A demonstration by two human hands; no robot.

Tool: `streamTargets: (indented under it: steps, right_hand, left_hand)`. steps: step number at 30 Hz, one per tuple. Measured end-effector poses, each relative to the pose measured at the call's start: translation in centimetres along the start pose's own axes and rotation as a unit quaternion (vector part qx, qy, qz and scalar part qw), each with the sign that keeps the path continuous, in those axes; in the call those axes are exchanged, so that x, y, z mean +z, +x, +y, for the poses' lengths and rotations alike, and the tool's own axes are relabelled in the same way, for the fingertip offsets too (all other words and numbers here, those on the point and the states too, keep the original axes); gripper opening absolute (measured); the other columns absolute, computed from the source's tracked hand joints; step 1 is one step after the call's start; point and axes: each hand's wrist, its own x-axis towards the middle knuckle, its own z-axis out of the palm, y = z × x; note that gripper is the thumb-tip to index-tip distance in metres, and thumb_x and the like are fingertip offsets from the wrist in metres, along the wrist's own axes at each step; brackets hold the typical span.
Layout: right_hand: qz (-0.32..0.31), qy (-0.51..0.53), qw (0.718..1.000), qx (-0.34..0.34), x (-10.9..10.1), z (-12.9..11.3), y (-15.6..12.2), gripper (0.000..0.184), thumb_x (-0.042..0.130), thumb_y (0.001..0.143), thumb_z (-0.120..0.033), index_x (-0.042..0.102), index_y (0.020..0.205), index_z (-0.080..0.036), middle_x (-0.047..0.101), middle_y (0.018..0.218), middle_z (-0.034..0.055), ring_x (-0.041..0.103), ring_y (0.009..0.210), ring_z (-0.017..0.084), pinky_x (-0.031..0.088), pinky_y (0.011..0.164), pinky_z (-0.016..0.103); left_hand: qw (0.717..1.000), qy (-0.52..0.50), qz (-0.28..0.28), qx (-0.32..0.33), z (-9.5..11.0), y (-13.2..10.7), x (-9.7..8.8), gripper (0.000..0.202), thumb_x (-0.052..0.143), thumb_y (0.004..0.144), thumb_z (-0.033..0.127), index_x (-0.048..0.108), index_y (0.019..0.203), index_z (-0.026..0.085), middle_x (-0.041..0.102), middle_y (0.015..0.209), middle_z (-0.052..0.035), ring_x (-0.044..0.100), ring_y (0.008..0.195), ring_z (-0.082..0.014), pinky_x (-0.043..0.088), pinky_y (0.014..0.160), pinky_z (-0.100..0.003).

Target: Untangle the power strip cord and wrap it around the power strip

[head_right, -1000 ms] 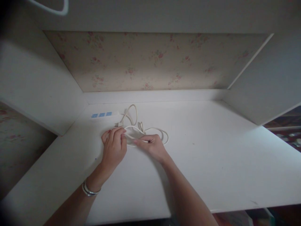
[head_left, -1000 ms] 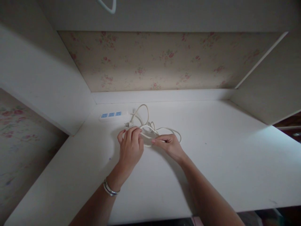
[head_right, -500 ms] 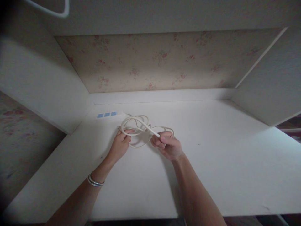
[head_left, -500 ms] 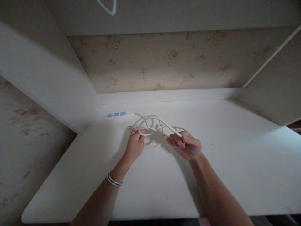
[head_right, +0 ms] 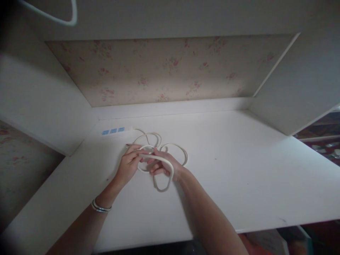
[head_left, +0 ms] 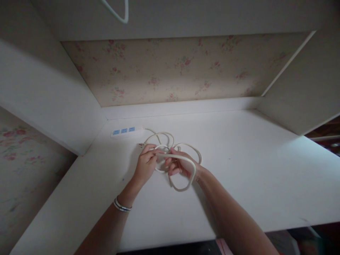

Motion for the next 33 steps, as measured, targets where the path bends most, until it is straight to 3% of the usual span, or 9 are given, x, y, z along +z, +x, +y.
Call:
streamTargets:
  steps: [4,7,9,14,17,21,27,31,33]
  right_hand:
    - [0.099,0.039,0.994,-0.016,1.3,0.6,0.7,0.034,0.058,0.085,-0.046,0.063,0.099,-0.015,0.067,0.089,0.0068,0.061,0.058,0.010,0.055,0.055,0.023]
    - [0.152,0.131,0.972,-0.119,2.5,1.3,1.3,0.017,0.067,0.079,-0.028,0.062,0.088,-0.015,0.066,0.085,0.0045,0.062,0.068,0.010,0.054,0.063,0.019]
    - [0.163,0.183,0.955,-0.168,2.8,1.5,1.6,0.017,0.070,0.072,-0.018,0.059,0.086,-0.017,0.065,0.081,0.0017,0.062,0.071,0.010,0.054,0.067,0.019]
    - [0.142,0.120,0.975,-0.118,2.1,1.2,1.5,0.036,0.064,0.063,-0.011,0.056,0.097,-0.019,0.061,0.065,-0.0024,0.058,0.055,0.013,0.049,0.049,0.023]
    - [0.091,0.002,0.994,-0.064,1.6,1.1,0.8,0.027,0.054,0.058,-0.009,0.058,0.084,-0.017,0.057,0.056,-0.0031,0.056,0.047,0.014,0.045,0.045,0.024]
    - [0.006,-0.106,0.994,-0.024,1.5,0.8,-0.2,0.019,0.046,0.051,-0.007,0.058,0.064,-0.015,0.050,0.044,-0.0039,0.045,0.038,0.009,0.031,0.039,0.020]
    - [0.021,-0.002,0.991,-0.129,0.6,-1.2,-1.8,0.010,0.049,0.050,-0.011,0.057,0.052,-0.016,0.040,0.041,-0.0045,0.029,0.037,0.007,0.019,0.038,0.022]
    - [-0.005,0.022,0.980,-0.200,0.0,-2.5,-3.4,0.009,0.056,0.056,-0.017,0.065,0.059,-0.016,0.026,0.038,-0.0079,0.020,0.037,0.006,0.018,0.040,0.023]
    - [0.014,0.023,0.971,-0.237,-0.1,-2.8,-4.3,0.006,0.060,0.060,-0.023,0.064,0.061,-0.018,0.018,0.039,-0.0097,0.016,0.037,0.006,0.018,0.041,0.024]
  left_hand:
    - [0.999,0.018,-0.020,0.044,0.4,-0.3,0.2,0.028,0.047,0.081,0.011,0.073,0.088,0.021,0.061,0.105,-0.0046,0.059,0.097,-0.0163,0.050,0.081,-0.026]
    - [0.997,0.030,-0.028,0.066,0.7,-0.5,0.4,0.027,0.049,0.080,0.008,0.072,0.082,0.021,0.064,0.102,-0.0043,0.059,0.099,-0.0169,0.048,0.089,-0.028]
    - [0.996,0.043,-0.030,0.074,0.7,-0.5,0.4,0.030,0.047,0.080,0.006,0.073,0.085,0.022,0.063,0.103,-0.0039,0.059,0.100,-0.0162,0.048,0.090,-0.028]
    - [0.993,0.101,0.025,0.046,0.0,-0.2,0.4,0.030,0.045,0.087,0.013,0.071,0.098,0.023,0.061,0.103,-0.0044,0.059,0.094,-0.0147,0.049,0.084,-0.026]
    - [0.990,0.117,0.071,0.013,-0.5,0.0,0.1,0.029,0.044,0.088,0.016,0.069,0.100,0.022,0.060,0.103,-0.0050,0.061,0.087,-0.0138,0.051,0.080,-0.026]
    - [0.986,0.126,0.110,-0.015,-1.0,0.4,-0.4,0.030,0.043,0.089,0.017,0.068,0.105,0.021,0.059,0.104,-0.0062,0.061,0.079,-0.0131,0.052,0.073,-0.025]
    - [0.979,0.151,0.118,-0.064,-1.5,0.8,-1.2,0.032,0.040,0.088,0.019,0.068,0.104,0.016,0.060,0.105,-0.0086,0.058,0.061,-0.0100,0.051,0.056,-0.023]
    - [0.983,0.130,0.091,-0.087,-1.7,0.7,-1.5,0.032,0.039,0.087,0.019,0.067,0.104,0.017,0.062,0.109,-0.0086,0.053,0.044,-0.0047,0.048,0.048,-0.021]
    - [0.985,0.104,0.082,-0.111,-1.9,0.8,-1.6,0.032,0.040,0.086,0.019,0.068,0.101,0.017,0.064,0.110,-0.0084,0.052,0.041,-0.0043,0.046,0.045,-0.021]
